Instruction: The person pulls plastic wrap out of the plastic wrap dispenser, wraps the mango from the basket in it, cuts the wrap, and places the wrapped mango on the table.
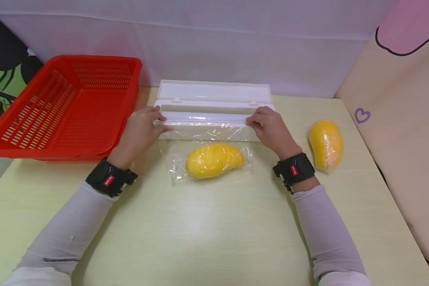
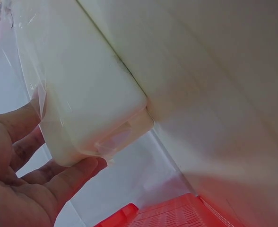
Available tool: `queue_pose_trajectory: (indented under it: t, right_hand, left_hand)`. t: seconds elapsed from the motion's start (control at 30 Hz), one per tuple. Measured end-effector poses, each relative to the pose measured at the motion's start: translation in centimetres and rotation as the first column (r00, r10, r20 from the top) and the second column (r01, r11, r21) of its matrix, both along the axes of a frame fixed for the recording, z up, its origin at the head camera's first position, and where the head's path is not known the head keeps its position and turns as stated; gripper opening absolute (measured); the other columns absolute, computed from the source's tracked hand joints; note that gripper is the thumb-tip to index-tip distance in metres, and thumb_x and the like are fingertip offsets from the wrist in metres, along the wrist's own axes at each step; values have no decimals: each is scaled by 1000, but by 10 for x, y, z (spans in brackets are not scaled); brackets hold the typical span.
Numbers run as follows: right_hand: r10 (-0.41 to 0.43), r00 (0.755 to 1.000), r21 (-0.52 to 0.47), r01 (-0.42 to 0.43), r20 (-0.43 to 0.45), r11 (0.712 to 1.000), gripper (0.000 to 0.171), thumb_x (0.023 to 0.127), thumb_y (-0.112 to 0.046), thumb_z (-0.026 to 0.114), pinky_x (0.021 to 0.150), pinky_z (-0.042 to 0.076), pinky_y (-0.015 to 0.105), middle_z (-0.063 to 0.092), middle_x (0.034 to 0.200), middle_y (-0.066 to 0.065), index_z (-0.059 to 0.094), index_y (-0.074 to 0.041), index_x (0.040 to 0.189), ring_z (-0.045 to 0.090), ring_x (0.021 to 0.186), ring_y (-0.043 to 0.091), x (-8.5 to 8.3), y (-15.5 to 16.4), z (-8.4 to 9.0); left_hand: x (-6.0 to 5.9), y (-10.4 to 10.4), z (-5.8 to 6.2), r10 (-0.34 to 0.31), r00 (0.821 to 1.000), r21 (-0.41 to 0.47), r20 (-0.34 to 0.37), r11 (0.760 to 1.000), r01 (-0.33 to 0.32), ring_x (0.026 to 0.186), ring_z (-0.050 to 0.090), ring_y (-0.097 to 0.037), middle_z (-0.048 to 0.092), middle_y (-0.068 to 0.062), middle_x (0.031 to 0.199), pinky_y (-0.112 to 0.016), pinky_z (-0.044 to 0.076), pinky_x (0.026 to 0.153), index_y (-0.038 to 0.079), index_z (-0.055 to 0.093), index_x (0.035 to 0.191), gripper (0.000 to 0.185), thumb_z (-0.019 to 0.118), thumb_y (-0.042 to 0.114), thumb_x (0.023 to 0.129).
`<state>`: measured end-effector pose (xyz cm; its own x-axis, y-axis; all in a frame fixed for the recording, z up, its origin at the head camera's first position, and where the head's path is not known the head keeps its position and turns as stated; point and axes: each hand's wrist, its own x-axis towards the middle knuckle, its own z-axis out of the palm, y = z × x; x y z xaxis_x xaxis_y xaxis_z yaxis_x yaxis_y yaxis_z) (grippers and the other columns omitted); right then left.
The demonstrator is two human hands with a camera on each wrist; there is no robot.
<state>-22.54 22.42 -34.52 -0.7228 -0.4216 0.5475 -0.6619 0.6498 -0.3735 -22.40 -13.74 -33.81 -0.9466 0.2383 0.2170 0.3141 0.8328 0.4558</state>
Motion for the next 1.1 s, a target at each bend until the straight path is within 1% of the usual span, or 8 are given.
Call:
queue_pose_trajectory:
  t: [0.13,0.47,0.77,0.9,1.0,1.1]
  right_hand:
    - [6,1000,-14,-6,4,1000,10,85,6,73,63,34,16,64,80,12,77,5,94,48,72,18,1,-2,1]
    - [21,1000,-22,-21,-11,1000,10,84,7,74,63,35,15,64,79,12,77,5,93,49,71,19,0,-3,1]
    - [36,999,-25,-36,-12,999,8,84,5,74,63,35,16,63,79,12,77,5,92,49,70,19,-3,-8,0]
    - [57,998,-22,-57,3,998,9,85,4,74,62,35,17,64,78,11,77,4,93,50,69,18,-6,-20,-1]
    - [81,996,-6,-81,33,997,8,86,2,74,63,38,18,65,79,10,77,3,94,51,70,18,-8,-35,1]
    - [101,993,8,-101,65,995,8,87,0,74,64,40,19,66,82,9,77,2,94,53,73,18,-8,-46,1]
  left_hand:
    - [0,0,0,0,1000,-6,7,1000,0,126,54,-37,64,-21,128,-45,49,101,-1,74,106,35,82,25,84]
    - [1,0,2,-9,1000,2,-8,1000,9,126,55,-37,67,-21,122,-45,50,100,-1,74,105,34,82,24,83]
    - [1,-2,3,-16,999,-14,-32,1000,16,123,57,-37,68,-21,118,-46,49,99,-1,74,103,34,82,24,83]
    - [0,-2,1,-19,998,-24,-56,1000,18,123,58,-36,70,-19,114,-46,49,100,-1,74,102,33,83,24,82]
    - [0,0,-2,-21,997,-31,-69,999,19,123,58,-35,71,-19,114,-46,49,100,-1,75,102,34,82,25,83]
    - [1,4,-3,-19,998,-26,-60,1000,17,124,58,-35,70,-18,116,-45,49,100,-1,75,103,34,83,26,82]
